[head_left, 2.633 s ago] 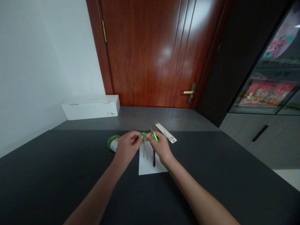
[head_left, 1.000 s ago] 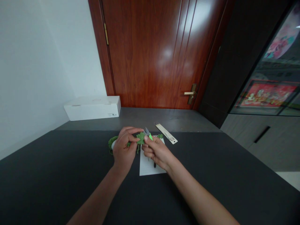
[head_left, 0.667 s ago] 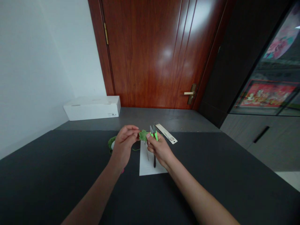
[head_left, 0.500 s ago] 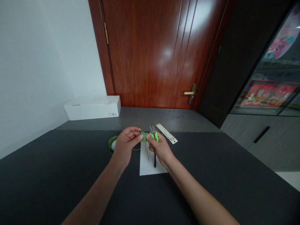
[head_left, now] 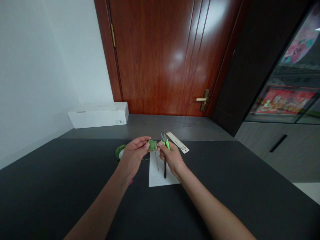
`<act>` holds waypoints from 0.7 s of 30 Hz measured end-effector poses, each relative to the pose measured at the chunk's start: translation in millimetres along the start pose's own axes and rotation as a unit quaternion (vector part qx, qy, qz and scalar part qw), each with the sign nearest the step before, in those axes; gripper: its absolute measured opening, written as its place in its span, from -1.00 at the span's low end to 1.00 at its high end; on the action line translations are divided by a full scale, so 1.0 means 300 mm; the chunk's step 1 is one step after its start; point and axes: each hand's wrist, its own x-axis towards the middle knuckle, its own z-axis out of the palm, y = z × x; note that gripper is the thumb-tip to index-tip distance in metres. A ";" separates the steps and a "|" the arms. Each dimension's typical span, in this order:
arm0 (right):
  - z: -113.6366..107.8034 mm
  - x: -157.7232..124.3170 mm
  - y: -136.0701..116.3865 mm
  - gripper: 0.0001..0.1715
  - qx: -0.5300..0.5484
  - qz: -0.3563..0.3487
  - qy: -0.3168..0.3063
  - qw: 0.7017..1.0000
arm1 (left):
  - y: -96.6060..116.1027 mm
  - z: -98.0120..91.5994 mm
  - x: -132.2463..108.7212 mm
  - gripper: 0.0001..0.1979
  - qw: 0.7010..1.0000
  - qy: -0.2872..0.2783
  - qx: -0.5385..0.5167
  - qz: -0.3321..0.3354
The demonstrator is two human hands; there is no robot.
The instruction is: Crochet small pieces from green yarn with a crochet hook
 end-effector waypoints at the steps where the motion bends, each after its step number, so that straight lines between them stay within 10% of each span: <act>1: -0.005 0.004 0.005 -0.47 -0.014 -0.012 0.013 1.000 | -0.001 0.000 0.000 -0.71 1.000 -0.010 -0.006 -0.010; 13: -0.029 0.001 0.004 -0.60 -0.164 -0.121 0.115 0.972 | 0.007 0.006 -0.005 -0.73 0.991 -0.084 -0.037 -0.095; 21: -0.043 0.016 -0.009 -0.57 -0.140 -0.073 0.046 0.986 | 0.008 0.010 -0.005 -0.74 0.995 -0.067 0.001 -0.071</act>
